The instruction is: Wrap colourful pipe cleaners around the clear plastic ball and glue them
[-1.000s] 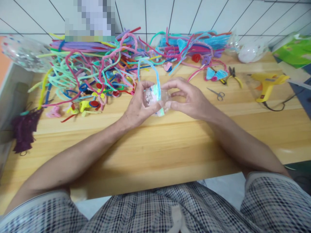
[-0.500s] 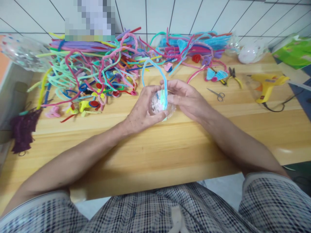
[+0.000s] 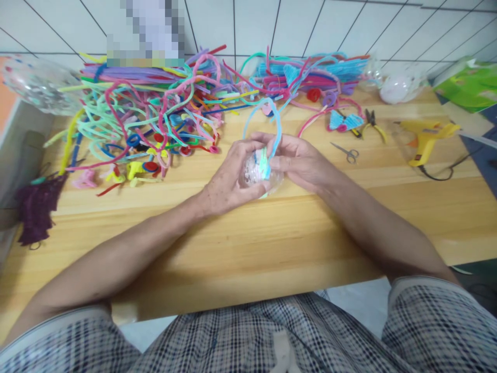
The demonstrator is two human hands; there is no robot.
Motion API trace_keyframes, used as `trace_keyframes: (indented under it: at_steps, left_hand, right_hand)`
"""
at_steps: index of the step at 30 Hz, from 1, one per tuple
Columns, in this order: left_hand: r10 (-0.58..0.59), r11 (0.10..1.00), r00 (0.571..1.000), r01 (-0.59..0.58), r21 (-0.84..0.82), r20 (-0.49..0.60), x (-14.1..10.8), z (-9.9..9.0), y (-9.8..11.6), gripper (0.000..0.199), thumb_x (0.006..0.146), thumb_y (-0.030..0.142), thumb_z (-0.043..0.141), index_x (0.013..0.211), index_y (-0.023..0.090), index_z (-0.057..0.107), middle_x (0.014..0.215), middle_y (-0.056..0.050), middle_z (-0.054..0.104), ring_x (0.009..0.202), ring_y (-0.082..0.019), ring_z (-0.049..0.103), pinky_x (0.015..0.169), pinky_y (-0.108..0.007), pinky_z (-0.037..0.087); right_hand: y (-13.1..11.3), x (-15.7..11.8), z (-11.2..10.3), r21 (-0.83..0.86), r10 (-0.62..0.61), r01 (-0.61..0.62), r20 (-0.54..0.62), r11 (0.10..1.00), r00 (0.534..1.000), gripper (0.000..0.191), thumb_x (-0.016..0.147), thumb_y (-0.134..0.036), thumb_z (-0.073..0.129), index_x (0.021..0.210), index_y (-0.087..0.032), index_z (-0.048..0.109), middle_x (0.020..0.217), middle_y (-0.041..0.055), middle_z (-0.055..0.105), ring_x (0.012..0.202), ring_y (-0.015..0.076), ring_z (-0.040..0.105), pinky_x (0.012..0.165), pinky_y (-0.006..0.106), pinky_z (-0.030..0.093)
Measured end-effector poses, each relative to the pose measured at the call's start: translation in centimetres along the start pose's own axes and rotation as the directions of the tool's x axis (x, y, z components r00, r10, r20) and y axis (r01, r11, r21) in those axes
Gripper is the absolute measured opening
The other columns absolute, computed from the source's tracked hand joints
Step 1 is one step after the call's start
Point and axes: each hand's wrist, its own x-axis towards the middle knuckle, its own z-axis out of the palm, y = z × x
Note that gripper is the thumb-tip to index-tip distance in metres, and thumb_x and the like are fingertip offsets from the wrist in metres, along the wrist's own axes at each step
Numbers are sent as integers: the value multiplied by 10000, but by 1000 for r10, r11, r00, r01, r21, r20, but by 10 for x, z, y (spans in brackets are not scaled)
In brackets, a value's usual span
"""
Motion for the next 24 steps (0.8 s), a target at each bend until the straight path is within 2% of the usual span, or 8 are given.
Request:
trace_keyframes:
  at_steps: [6,14,18,20,24]
  left_hand:
    - [-11,1000,1000,11,-16,8,0,1,9,534,1166,574,682,1601,300,534,1585,-143,649,1497,-337,638,1295,-559,554]
    - [102,990,992,-94,102,-70,-5,10,5,597,1130,576,702,1621,308,492,1589,-158,647,1549,-376,617,1298,-625,550]
    - [151,977,983,-132,167,-108,-5,12,4,598,1127,560,688,1629,308,484,1618,-166,640,1599,-384,596,1312,-664,541]
    - [161,976,981,-142,168,-105,-4,12,3,598,1132,575,671,1631,307,481,1615,-172,641,1603,-382,597,1311,-669,547]
    - [143,986,987,-136,102,-69,-2,7,2,587,1153,648,620,1619,313,498,1631,-182,632,1610,-377,595,1328,-673,541]
  right_hand:
    - [3,1,-1,1,-5,5,3,1000,1000,357,732,-420,1096,869,-285,794,1531,35,789,1329,267,757,1138,389,643]
    - [7,2,-3,1,-24,24,33,1000,999,383,718,-369,1088,915,-287,770,1459,31,796,1319,254,739,1130,387,624]
    - [9,2,-3,-9,-43,44,44,999,998,425,715,-365,1092,895,-272,719,1414,45,780,1243,245,741,1099,392,621]
    - [10,3,-3,-7,-47,47,49,999,998,441,721,-369,1093,895,-268,701,1346,47,778,1194,241,738,1074,392,618]
    - [9,3,-1,15,-58,57,67,998,996,444,735,-355,1096,914,-264,700,1091,5,734,1017,204,707,988,357,613]
